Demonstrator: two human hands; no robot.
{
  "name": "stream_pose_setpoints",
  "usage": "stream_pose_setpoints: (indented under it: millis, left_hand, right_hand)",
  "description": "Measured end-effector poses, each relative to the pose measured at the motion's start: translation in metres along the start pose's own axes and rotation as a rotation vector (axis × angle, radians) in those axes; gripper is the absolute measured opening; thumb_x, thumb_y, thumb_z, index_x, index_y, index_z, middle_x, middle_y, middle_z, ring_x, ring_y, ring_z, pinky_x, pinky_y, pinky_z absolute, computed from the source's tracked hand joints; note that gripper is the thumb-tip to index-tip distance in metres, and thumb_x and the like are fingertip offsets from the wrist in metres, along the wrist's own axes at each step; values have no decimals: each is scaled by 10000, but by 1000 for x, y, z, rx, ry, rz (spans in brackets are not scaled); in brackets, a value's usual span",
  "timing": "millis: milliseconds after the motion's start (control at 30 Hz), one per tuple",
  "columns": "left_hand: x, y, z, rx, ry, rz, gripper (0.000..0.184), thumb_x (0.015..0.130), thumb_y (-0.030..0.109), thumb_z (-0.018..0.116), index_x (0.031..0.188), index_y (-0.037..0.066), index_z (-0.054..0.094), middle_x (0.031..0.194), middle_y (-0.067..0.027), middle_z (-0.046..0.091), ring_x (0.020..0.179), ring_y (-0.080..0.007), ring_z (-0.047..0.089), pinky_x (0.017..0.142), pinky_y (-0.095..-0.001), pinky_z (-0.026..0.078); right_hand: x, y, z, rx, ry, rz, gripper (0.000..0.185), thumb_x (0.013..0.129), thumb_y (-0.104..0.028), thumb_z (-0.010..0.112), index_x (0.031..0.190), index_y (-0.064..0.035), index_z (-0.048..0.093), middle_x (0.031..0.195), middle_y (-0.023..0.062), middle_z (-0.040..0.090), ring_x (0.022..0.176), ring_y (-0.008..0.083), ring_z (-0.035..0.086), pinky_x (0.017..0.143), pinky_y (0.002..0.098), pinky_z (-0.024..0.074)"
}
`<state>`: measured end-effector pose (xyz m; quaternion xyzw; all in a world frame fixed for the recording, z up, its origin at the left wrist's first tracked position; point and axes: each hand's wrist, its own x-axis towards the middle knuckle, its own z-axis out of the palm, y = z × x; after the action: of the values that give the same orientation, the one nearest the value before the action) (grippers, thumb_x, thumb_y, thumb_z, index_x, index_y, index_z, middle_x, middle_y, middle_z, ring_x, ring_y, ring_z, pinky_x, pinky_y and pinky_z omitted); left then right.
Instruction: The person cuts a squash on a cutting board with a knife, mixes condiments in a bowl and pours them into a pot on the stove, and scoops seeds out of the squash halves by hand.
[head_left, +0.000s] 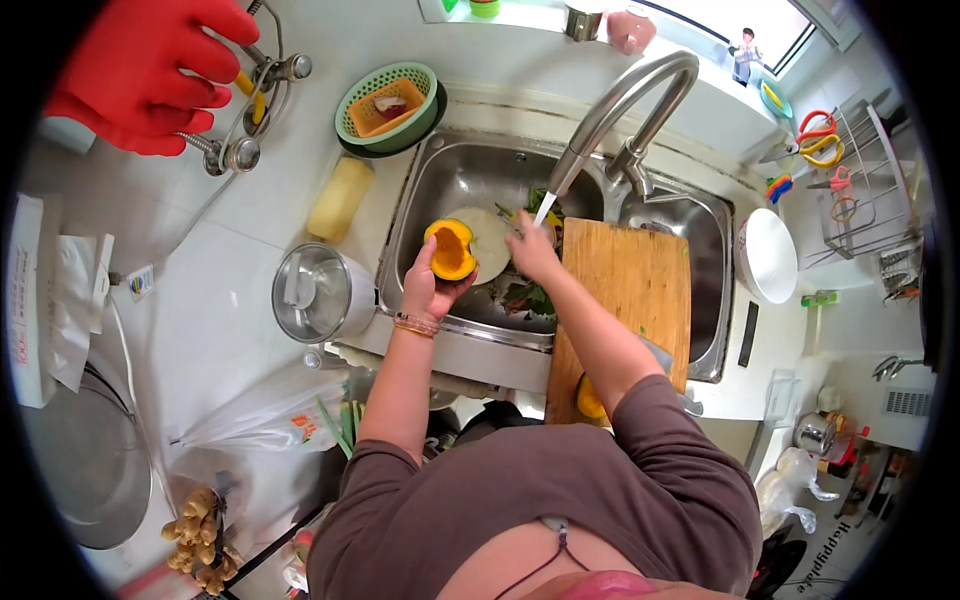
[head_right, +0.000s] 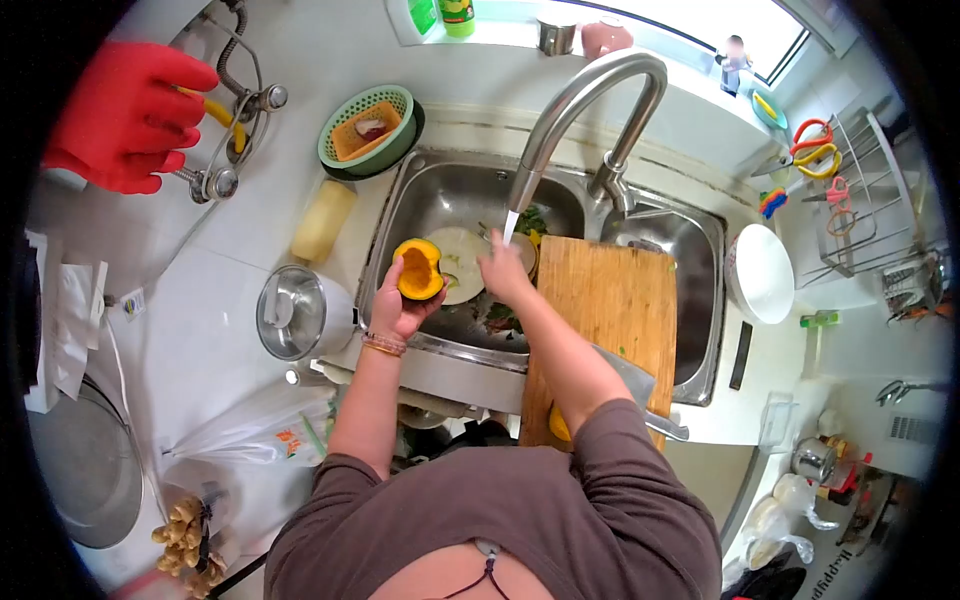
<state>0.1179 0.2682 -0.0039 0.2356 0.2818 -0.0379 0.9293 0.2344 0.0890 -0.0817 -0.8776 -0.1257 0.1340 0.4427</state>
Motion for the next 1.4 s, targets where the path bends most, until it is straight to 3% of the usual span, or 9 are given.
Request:
stream_pose_setpoints:
  millis: [100, 200, 300, 467, 800, 1033, 1200, 1300, 1400]
  left_hand:
    - [-9, 3, 2, -26, -41, -53, 498, 923, 421, 571, 1278, 80, 492, 1209, -132, 563, 1081, -358, 570, 875, -486, 513]
    - [-13, 1, 2, -26, -62, -76, 505, 931, 419, 552, 1289, 70, 488, 1225, -148, 555, 1091, -376, 561, 891, -489, 503]
    - [-13, -7, -1, -23, -60, -108, 502, 931, 411, 553, 1293, 69, 485, 1227, -148, 554, 1091, -379, 560, 890, -489, 501]
    - [-12, -14, 6, -14, -78, -128, 494, 932, 398, 556, 1291, 67, 485, 1223, -142, 558, 1077, -365, 566, 878, -483, 503]
    - [-27, -31, 14, 98, -111, -137, 405, 951, 280, 542, 1306, 107, 454, 1248, -128, 542, 1089, -352, 558, 919, -496, 480]
    - [-41, -58, 44, 314, -250, -172, 427, 962, 209, 512, 1359, 130, 377, 1289, -125, 512, 1121, -345, 567, 880, -472, 517]
    - [-31, -86, 65, 508, -219, -189, 430, 939, 163, 560, 1316, 56, 381, 1260, -142, 519, 1078, -314, 596, 851, -457, 538]
    - [-23, -101, 84, 546, -210, -220, 427, 916, 148, 602, 1279, 54, 397, 1212, -127, 542, 1046, -280, 606, 840, -453, 544]
    - [-9, -119, 100, 586, -207, -253, 414, 896, 146, 635, 1245, 34, 443, 1125, -107, 586, 986, -240, 622, 819, -429, 558]
  right_hand:
    - [42, -31, -14, 1100, 45, 438, 437, 905, -199, 539, 1282, -8, 425, 1211, 277, 527, 1016, 398, 592, 789, 438, 532]
    - [38, -70, -62, 1477, -54, 730, 239, 906, -113, 519, 1116, 0, 496, 934, 173, 609, 801, 261, 622, 669, 338, 543]
    - [32, -76, -66, 713, -37, 531, 188, 915, -110, 485, 1049, 7, 547, 776, 157, 629, 758, 252, 639, 646, 330, 530]
    - [40, -45, -91, -77, -52, 251, 581, 844, -593, 536, 998, -56, 695, 839, 223, 657, 908, 390, 628, 872, 446, 457]
    - [33, 47, -276, -1157, -219, 208, 234, 838, -178, 561, 988, -81, 713, 1118, 126, 672, 1026, 315, 644, 808, 390, 538]
    - [14, 66, -286, -841, 57, 57, 197, 829, -148, 553, 950, -71, 687, 1074, 162, 665, 1012, 348, 631, 836, 436, 521]
    - [-157, 52, -276, -614, -389, 93, 182, 800, -155, 579, 933, -46, 638, 917, 182, 657, 883, 347, 631, 757, 444, 511]
    - [-255, 62, -265, -646, -585, 228, 603, 663, -294, 836, 1135, -40, 559, 1101, 165, 621, 1018, 345, 588, 884, 409, 492]
    - [-305, 101, -230, -636, -149, -38, 598, 674, -240, 797, 1157, -41, 506, 1015, 137, 587, 945, 334, 576, 823, 451, 489]
